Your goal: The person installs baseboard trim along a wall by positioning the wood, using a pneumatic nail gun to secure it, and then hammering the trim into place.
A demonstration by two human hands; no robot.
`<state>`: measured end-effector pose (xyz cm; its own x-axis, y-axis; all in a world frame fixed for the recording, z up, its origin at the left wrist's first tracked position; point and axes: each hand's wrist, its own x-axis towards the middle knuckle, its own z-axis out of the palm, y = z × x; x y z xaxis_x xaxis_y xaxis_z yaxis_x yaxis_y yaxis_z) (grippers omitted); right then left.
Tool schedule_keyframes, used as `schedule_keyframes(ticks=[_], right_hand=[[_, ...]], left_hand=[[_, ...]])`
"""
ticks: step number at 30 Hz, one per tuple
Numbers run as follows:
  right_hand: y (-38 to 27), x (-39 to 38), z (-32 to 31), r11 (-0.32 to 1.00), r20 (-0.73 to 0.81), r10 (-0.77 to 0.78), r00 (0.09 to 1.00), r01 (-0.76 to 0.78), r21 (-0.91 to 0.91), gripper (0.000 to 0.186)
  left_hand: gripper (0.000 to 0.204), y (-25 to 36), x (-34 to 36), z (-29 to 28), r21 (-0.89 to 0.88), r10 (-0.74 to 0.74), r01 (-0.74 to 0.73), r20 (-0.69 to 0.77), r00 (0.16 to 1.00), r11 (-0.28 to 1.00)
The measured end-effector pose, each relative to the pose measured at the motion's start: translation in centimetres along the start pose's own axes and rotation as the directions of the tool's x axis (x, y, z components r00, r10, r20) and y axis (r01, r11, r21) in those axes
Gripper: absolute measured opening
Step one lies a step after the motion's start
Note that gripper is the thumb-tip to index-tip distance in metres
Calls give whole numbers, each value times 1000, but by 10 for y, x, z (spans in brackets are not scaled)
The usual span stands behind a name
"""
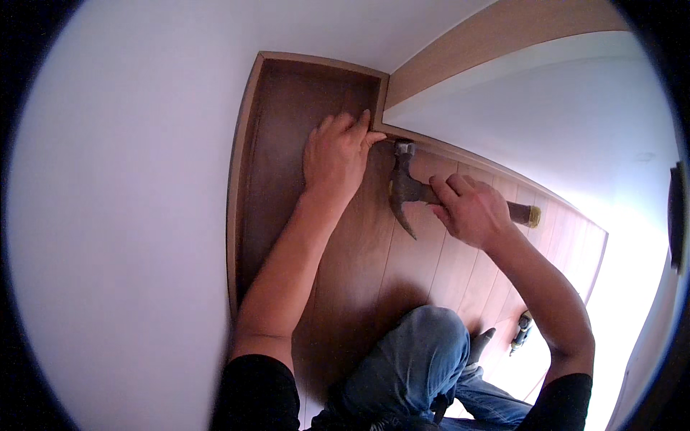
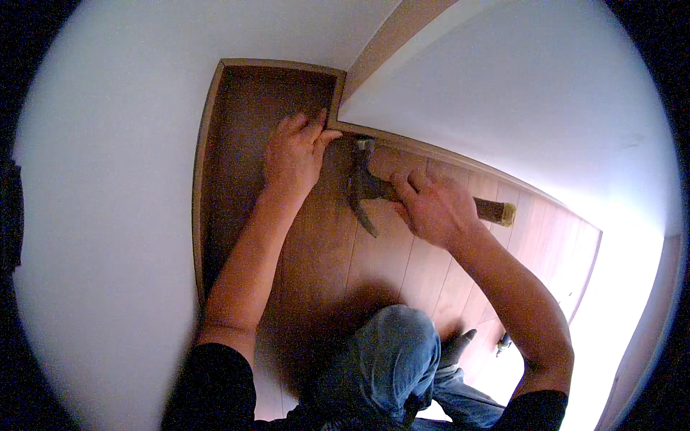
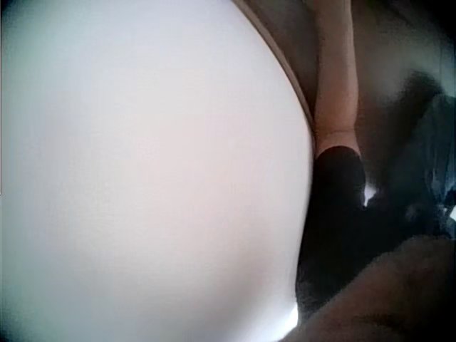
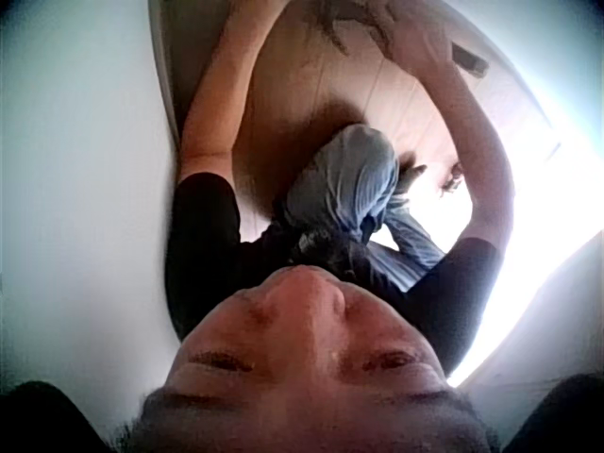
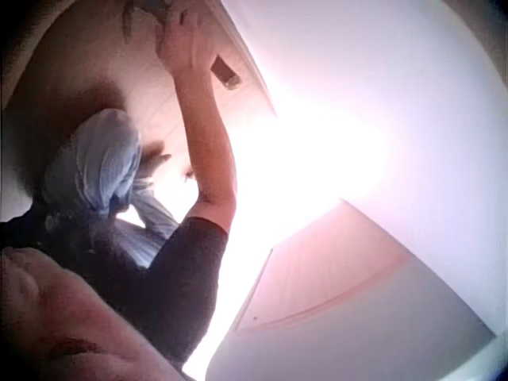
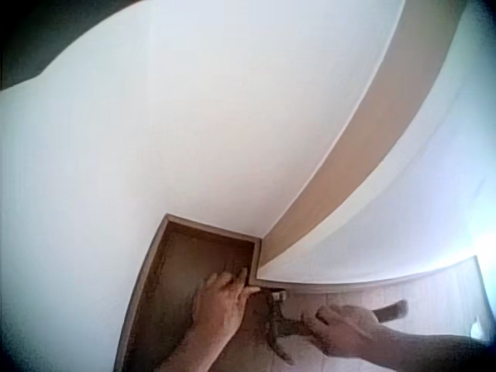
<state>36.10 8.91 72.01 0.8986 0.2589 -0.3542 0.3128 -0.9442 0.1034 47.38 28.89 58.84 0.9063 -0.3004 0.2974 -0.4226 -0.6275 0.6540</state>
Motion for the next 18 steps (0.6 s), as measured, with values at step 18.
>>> schedule_keyframes(ticks=[18], right_hand=[[-29, -45, -24, 767, -259, 161, 952, 44, 640, 31]], left_hand=[[47, -1, -4, 13, 17, 28, -28, -50, 998, 999]])
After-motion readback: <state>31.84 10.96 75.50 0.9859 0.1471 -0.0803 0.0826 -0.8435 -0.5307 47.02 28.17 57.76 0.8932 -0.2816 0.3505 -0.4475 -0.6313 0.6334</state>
